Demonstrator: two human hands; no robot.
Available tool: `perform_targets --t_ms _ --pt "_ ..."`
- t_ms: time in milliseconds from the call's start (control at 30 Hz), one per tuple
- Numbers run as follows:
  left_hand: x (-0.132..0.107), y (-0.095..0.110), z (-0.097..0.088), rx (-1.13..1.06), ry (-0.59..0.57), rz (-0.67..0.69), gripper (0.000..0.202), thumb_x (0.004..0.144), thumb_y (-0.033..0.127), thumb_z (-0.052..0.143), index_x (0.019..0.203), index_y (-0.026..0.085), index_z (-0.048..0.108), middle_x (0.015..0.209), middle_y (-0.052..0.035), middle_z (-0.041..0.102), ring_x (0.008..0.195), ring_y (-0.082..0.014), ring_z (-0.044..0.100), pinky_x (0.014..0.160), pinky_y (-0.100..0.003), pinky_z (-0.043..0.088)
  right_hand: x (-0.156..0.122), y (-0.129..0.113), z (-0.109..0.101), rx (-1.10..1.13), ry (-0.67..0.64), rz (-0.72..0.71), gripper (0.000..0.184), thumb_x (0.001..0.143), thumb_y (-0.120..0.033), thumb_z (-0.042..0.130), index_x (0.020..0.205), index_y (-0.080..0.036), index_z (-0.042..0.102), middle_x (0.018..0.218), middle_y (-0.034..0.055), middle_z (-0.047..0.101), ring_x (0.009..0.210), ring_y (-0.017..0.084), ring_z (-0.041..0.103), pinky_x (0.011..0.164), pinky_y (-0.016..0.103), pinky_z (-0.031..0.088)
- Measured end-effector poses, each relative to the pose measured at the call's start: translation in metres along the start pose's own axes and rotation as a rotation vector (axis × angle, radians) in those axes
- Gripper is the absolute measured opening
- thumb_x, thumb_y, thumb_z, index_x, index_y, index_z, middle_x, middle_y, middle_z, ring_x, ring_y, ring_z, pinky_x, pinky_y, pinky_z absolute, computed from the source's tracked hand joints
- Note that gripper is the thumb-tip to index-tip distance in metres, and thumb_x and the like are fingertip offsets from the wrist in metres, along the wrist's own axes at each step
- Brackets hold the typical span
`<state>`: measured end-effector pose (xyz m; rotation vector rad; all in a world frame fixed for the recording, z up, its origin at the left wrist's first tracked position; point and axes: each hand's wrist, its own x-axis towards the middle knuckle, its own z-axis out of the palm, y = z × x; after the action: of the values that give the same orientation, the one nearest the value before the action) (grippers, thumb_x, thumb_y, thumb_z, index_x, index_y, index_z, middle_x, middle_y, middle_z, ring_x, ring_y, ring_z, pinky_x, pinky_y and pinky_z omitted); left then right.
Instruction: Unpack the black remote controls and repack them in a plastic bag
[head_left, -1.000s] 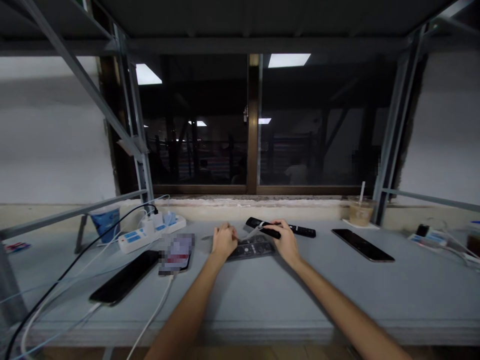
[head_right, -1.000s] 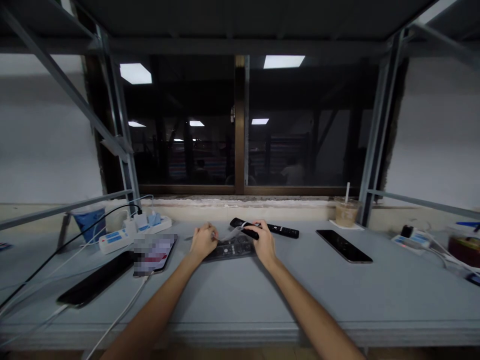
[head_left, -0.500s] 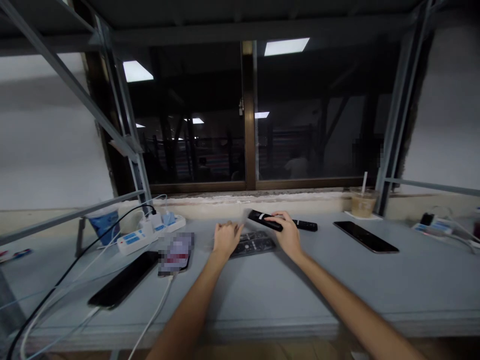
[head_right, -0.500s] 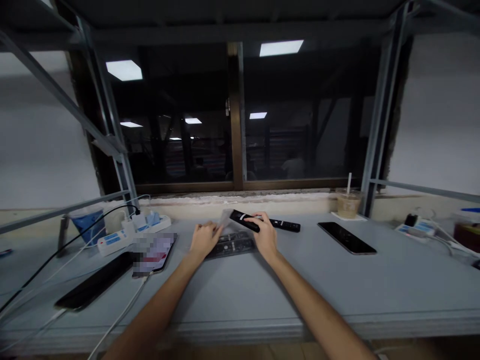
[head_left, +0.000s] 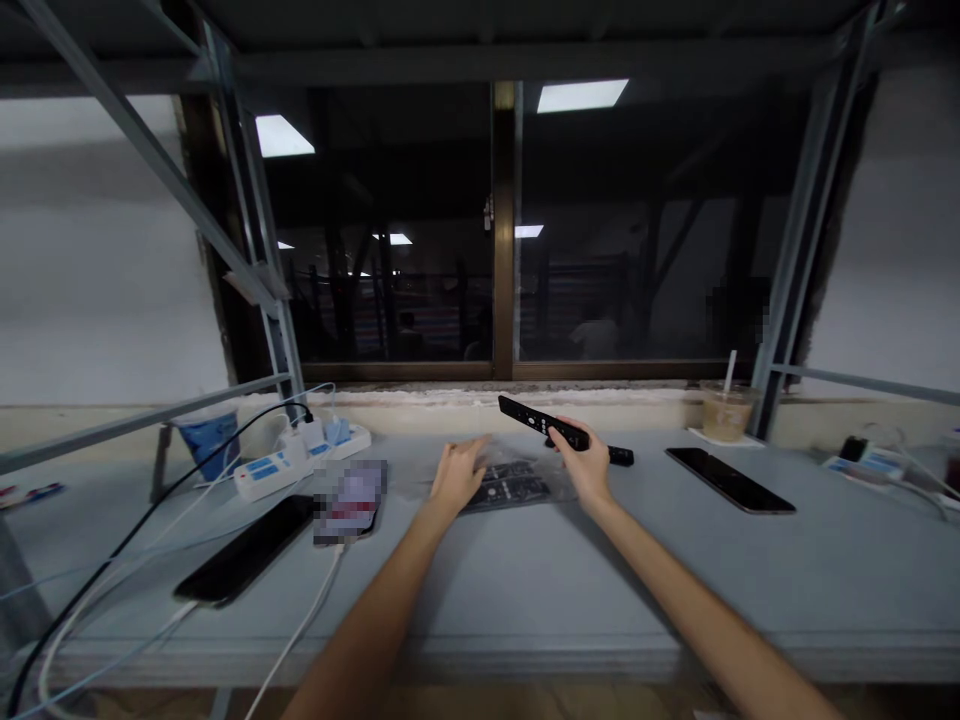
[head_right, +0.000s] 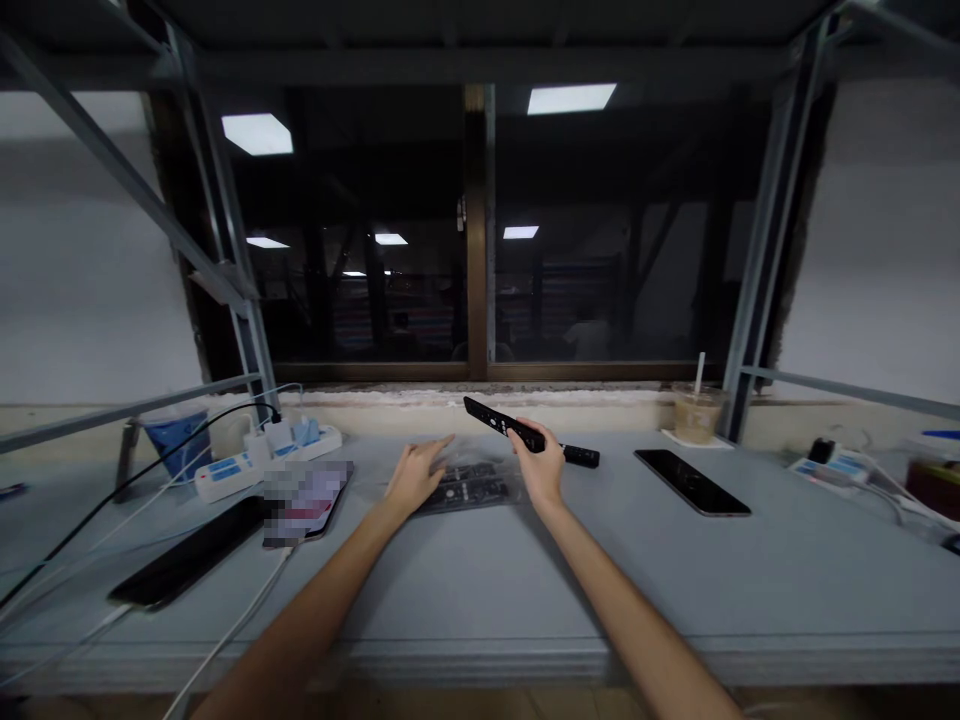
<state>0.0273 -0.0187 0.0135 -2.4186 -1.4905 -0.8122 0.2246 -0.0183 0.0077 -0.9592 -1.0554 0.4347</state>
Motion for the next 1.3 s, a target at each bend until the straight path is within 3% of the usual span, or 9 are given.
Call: perform_targets --t_ms 100,167,333,533,667,800,900,1133,1300 --pt "0.001 0.001 0.003 0.057 -0.069 -0.001 0.027 0.08 0.012 0.045 0.1 0.021 0.06 0.106 -0.0038 0.063 0.101 -0.0178 0.054 0.087 -0.032 0.035 0.001 0.0 -0.002 -0.041 0.005 -0.088 0.04 0.065 -0.043 0.064 0.094 -0.016 0.065 0.077 0.0063 0.063 0.058 0.016 0.056 0.048 0.026 0.044" --pt "0.001 0.0 0.003 0.1 -0.056 -0.009 0.019 0.081 0.016 0.046 0.09 0.02 0.062 0.099 -0.0035 0.064 0.095 -0.0181 0.056 0.084 -0.032 0.036 0.002 0.0 -0.003 -0.087 -0.011 -0.192 0.035 0.066 -0.042 0.063 0.092 -0.017 0.066 0.085 0.0074 0.063 0.063 0.017 0.057 0.054 0.029 0.046" --pt "0.002 -0.004 0.002 0.093 0.025 -0.066 0.012 0.08 0.016 0.051 0.086 0.02 0.061 0.097 -0.0026 0.063 0.091 -0.017 0.057 0.081 -0.03 0.036 0.001 -0.003 -0.004 -0.13 0.006 -0.426 0.024 0.071 -0.032 0.061 0.09 -0.021 0.068 0.091 0.0064 0.059 0.08 0.019 0.058 0.073 0.035 0.048" --pt "0.004 -0.005 0.006 0.041 0.133 -0.063 0.008 0.078 0.013 0.053 0.079 0.02 0.056 0.091 0.0001 0.061 0.089 -0.0149 0.056 0.079 -0.028 0.035 0.002 -0.007 -0.008 -0.117 0.028 -0.546 0.023 0.072 -0.02 0.056 0.091 -0.025 0.069 0.101 0.0059 0.057 0.091 0.019 0.056 0.081 0.036 0.047" --pt "0.004 -0.002 0.006 0.052 0.137 -0.084 0.017 0.076 0.006 0.049 0.085 0.019 0.051 0.091 -0.0011 0.061 0.09 -0.016 0.055 0.08 -0.028 0.034 -0.001 -0.012 -0.006 -0.014 -0.002 -0.385 0.023 0.069 -0.026 0.06 0.091 -0.023 0.068 0.109 0.0074 0.058 0.097 0.022 0.056 0.075 0.036 0.051" --pt "0.002 0.001 0.003 0.025 0.083 -0.093 0.034 0.073 -0.003 0.043 0.098 0.019 0.047 0.096 -0.0021 0.062 0.092 -0.016 0.054 0.084 -0.028 0.033 -0.002 -0.013 0.001 0.206 0.049 0.002 0.046 0.065 -0.043 0.064 0.103 -0.017 0.06 0.098 0.0093 0.064 0.078 0.022 0.064 0.053 0.031 0.054" --pt "0.002 0.003 0.003 0.009 0.098 -0.055 0.045 0.073 -0.003 0.041 0.111 0.02 0.042 0.103 -0.0027 0.06 0.098 -0.016 0.052 0.086 -0.029 0.031 0.001 -0.012 0.001 0.288 0.119 0.159 0.058 0.062 -0.049 0.064 0.109 -0.019 0.051 0.09 0.0063 0.066 0.064 0.02 0.066 0.045 0.027 0.051" --pt "-0.001 0.009 0.004 0.006 0.184 0.075 0.035 0.084 0.037 0.048 0.114 0.02 0.043 0.104 -0.0048 0.057 0.099 -0.0202 0.048 0.085 -0.032 0.031 0.008 -0.016 -0.007 0.352 0.166 0.241 0.048 0.066 -0.044 0.059 0.107 -0.02 0.047 0.051 -0.0042 0.06 0.038 0.013 0.054 0.032 0.019 0.037" --pt "-0.001 0.011 0.008 0.037 0.196 0.096 0.027 0.087 0.038 0.041 0.105 0.019 0.048 0.1 -0.0049 0.056 0.097 -0.0198 0.047 0.085 -0.032 0.03 0.011 -0.019 -0.01 0.365 0.203 0.219 0.033 0.063 -0.038 0.06 0.089 -0.02 0.052 0.043 -0.0081 0.052 0.031 0.01 0.045 0.03 0.019 0.03"
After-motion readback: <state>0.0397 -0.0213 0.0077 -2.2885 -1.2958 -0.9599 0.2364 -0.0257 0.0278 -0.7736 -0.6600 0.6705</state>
